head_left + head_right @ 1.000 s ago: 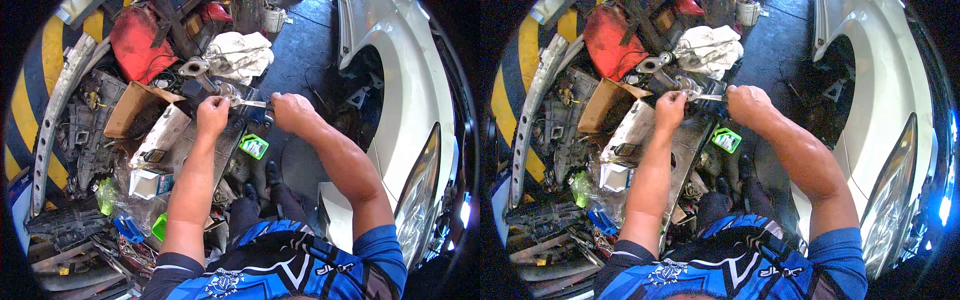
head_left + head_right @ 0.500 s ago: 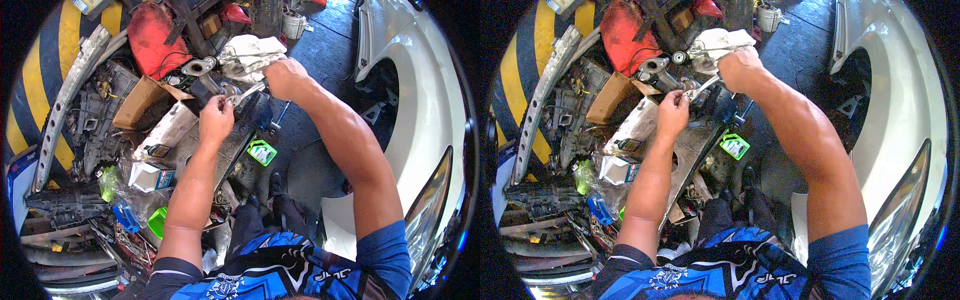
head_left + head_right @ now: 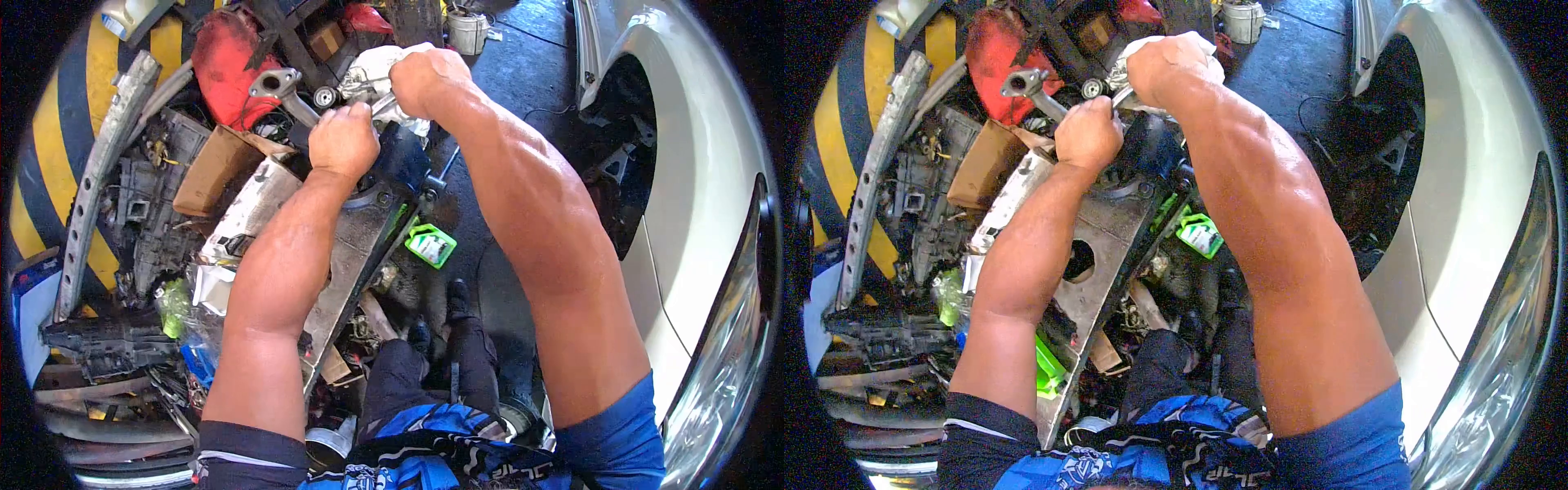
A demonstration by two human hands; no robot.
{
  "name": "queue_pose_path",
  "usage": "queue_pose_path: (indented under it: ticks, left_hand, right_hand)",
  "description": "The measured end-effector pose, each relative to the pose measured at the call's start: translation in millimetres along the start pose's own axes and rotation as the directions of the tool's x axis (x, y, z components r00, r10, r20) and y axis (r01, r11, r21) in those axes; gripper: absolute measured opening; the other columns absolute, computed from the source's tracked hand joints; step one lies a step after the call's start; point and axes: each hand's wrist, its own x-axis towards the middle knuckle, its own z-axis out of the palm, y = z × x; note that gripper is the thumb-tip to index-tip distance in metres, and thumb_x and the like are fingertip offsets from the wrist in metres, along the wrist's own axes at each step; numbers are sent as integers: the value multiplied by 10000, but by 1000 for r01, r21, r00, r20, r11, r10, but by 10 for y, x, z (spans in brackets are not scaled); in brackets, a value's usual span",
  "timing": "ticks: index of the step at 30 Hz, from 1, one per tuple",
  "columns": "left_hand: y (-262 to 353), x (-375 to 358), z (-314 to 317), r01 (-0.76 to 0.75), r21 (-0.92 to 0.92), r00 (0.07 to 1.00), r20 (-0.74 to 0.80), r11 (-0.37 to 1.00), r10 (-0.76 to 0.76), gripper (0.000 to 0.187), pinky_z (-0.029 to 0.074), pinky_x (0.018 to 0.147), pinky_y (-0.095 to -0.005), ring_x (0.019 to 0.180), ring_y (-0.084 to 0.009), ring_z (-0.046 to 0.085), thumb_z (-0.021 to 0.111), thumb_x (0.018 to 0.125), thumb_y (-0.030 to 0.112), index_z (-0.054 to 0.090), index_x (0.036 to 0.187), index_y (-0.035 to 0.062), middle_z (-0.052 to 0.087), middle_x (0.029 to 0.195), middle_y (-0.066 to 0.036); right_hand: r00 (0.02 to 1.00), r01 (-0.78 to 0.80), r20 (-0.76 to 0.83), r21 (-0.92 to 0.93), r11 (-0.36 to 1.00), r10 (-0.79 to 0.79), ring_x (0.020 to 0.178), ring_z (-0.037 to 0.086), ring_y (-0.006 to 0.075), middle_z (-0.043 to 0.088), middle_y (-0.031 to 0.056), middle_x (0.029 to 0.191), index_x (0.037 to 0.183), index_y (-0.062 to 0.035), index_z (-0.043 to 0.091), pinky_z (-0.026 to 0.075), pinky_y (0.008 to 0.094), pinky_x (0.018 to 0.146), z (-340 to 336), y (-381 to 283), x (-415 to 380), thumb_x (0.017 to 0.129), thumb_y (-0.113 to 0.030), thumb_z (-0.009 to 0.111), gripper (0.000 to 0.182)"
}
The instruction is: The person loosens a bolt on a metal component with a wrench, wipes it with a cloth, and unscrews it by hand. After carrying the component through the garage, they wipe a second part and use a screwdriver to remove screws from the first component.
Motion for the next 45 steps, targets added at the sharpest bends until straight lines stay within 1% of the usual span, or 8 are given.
queue_pose_path:
  ticks: [14, 21, 24, 28, 32, 34, 43, 45]
  left_hand:
    - [-186, 69, -88, -178, 4, 984, -28, 984, 178, 109, 555, 757, -506, 844, -379, 685, 596, 843, 178, 631, 873, 79, 701, 903, -164]
    - [-149, 71, -54, -105, -154, 992, 48, 982, 114, 235, 523, 788, -489, 857, -378, 644, 635, 888, 286, 592, 859, 57, 666, 861, -170]
    - [-129, 36, -52, -82, -191, 996, 17, 978, 87, 212, 519, 760, -461, 822, -370, 628, 654, 876, 262, 595, 834, 63, 655, 844, -148]
    - [-135, -79, -233, -83, -264, 974, -227, 961, 21, 154, 509, 693, -446, 741, -350, 596, 691, 837, 184, 593, 799, 72, 618, 802, -120]
    - [-157, -609, -404, 67, -521, 913, -311, 851, -262, 74, 473, 662, -371, 706, -266, 586, 663, 880, 48, 593, 864, 30, 621, 810, -108]
    - [-125, -722, -359, 387, -891, 682, 103, 238, -724, 136, 449, 630, -299, 678, -129, 550, 649, 953, 95, 579, 866, 18, 620, 791, -37]
    - [-748, -631, 183, 560, -697, 743, 183, 448, -644, 317, 449, 636, -281, 700, -105, 546, 497, 1046, 182, 613, 1239, -40, 624, 820, -34]
    - [-769, -557, 375, 365, -875, 776, 97, 319, -624, 264, 466, 680, -295, 746, -106, 562, 550, 1018, 147, 627, 1193, -35, 645, 854, -18]
  right_hand:
    - [989, -142, -15, 184, 973, 147, 1045, 710, 307, 732, 120, 1133, 1093, -138, 761, 568, 429, 883, 83, -75, -47, 880, -207, 590, 282]
    - [982, 178, 10, 251, 951, -187, 1136, 633, 359, 682, 178, 1174, 1109, -64, 706, 495, 439, 988, 128, 233, 41, 829, -246, 699, 333]
    - [911, 342, -410, 681, 648, -50, 1158, 594, 311, 649, 168, 1132, 1174, -29, 654, 443, 396, 1029, 319, 619, 26, 835, -257, 756, 421]
    - [783, -183, 185, 981, -64, 594, 1137, 616, 262, 664, 169, 1213, 1258, 57, 601, 470, 408, 996, 1319, 1017, 315, 898, -317, 716, 532]
    - [742, -641, 384, 644, 417, 549, 1237, 589, 344, 606, 251, 1329, 1343, 68, 542, 465, 405, 1038, 2343, 843, 30, 877, -409, 729, 693]
    - [716, -665, 462, 678, 311, 523, 1255, 573, 370, 584, 271, 1349, 1356, 70, 527, 453, 404, 1057, 2563, 726, -2, 891, -423, 704, 701]
    - [800, -596, 435, 657, 461, 413, 1120, 651, 386, 685, 263, 1152, 1153, 25, 692, 499, 435, 969, 3258, 788, 179, 937, -355, 602, 447]
    - [796, -605, 478, 603, 520, 371, 1023, 680, 393, 700, 247, 1112, 1129, 12, 704, 528, 437, 894, 3140, 742, 131, 924, -345, 609, 422]
